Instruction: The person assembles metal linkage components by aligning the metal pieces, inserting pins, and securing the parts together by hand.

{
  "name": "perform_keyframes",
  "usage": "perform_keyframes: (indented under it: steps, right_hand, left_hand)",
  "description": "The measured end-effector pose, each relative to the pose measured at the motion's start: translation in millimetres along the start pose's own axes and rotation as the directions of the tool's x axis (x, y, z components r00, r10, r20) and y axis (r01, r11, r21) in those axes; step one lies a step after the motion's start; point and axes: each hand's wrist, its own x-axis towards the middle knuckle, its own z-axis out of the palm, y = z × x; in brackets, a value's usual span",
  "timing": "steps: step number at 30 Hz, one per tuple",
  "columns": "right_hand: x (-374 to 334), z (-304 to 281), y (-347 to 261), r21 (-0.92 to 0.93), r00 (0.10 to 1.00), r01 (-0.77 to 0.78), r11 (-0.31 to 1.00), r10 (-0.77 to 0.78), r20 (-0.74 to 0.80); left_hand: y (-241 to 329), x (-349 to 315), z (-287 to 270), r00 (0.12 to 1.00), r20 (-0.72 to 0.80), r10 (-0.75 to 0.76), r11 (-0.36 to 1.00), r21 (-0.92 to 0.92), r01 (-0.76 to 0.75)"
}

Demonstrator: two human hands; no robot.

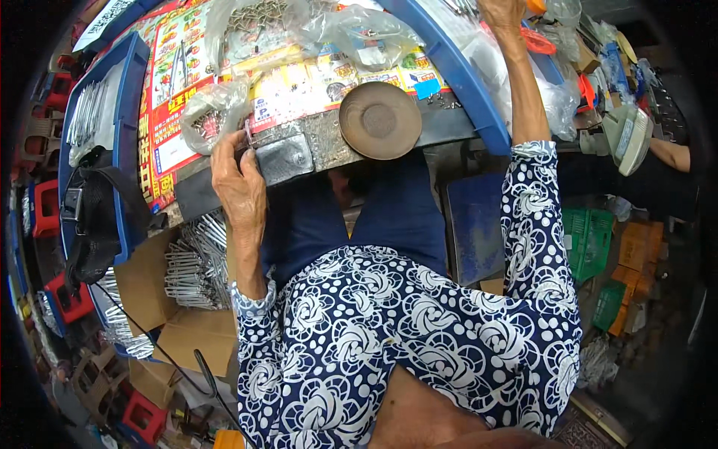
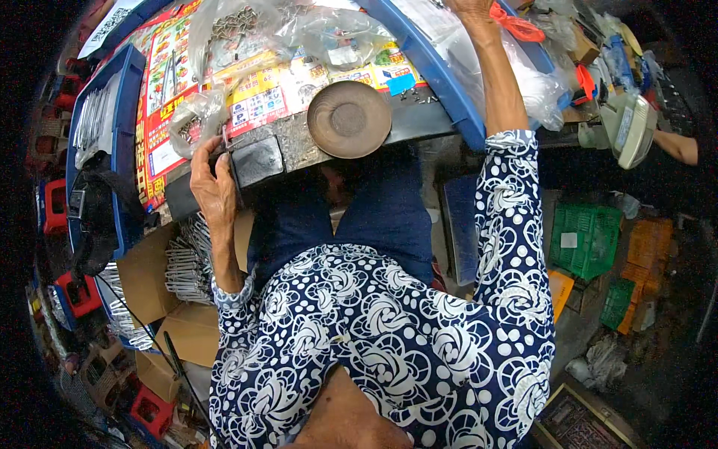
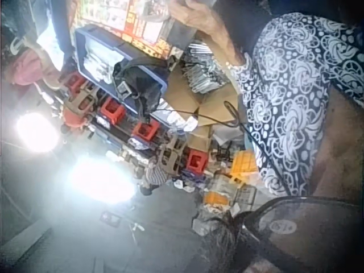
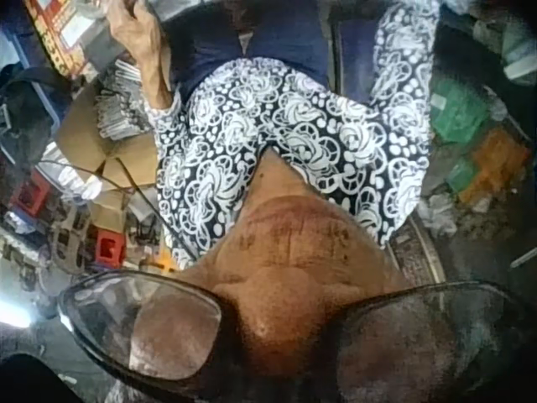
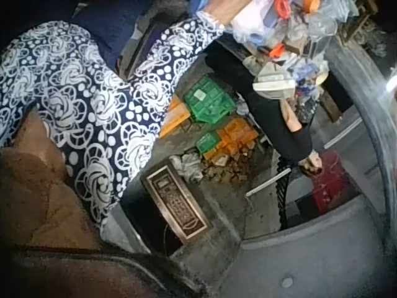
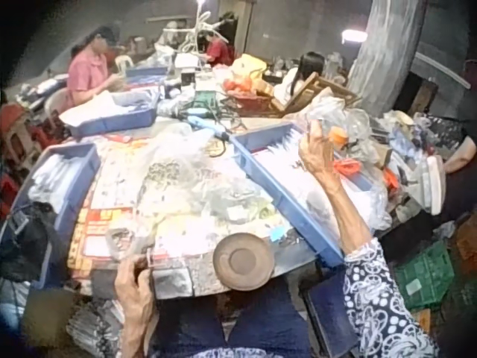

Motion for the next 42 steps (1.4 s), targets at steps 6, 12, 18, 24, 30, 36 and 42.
perform_keyframes:
  steps: [6, 12, 18, 24, 30, 36, 42]
  right_hand:
    - [34.4, -58.9, -57.1, 0.426, 0.938, -0.211, 0.880, 0.305, -0.166]
    - [36.2, -123.5, -145.7, 0.805, 0.818, -0.573, 0.152, 0.053, 0.573]
    - [-11.0, -137.0, -206.0, 0.661, 0.661, -0.742, -0.110, -0.285, 0.694]
    - [-21.7, -131.3, -222.0, 0.321, 0.479, -0.873, -0.367, -0.523, 0.705]
    - [-17.4, -104.0, -232.4, 0.462, 0.490, -0.857, -0.226, -0.631, 0.601]
    - [-22.4, -48.2, -237.7, 0.761, 0.741, -0.481, 0.436, -0.262, 0.619]
    - [-33.6, -37.8, -258.4, 0.718, 0.850, -0.192, 0.669, -0.252, 0.462]
  left_hand:
    - [13.7, -1.5, -3.9, 0.991, -0.067, 0.116, 0.993, 0.038, -0.114]
    - [55.0, -1.6, 0.9, 0.975, 0.209, -0.074, 0.757, -0.625, 0.191]
    - [61.9, -11.4, 26.9, 0.801, 0.597, 0.057, 0.258, -0.783, 0.566]
    - [49.6, -13.3, 19.9, 0.766, 0.642, 0.009, 0.168, -0.757, 0.632]
    - [34.9, -13.7, 10.3, 0.763, 0.645, -0.044, 0.093, -0.757, 0.646]
    - [37.2, -15.1, -2.0, 0.852, 0.486, -0.197, 0.192, -0.832, 0.520]
    - [28.8, -15.2, -8.7, 0.861, 0.471, -0.192, 0.188, -0.843, 0.504]
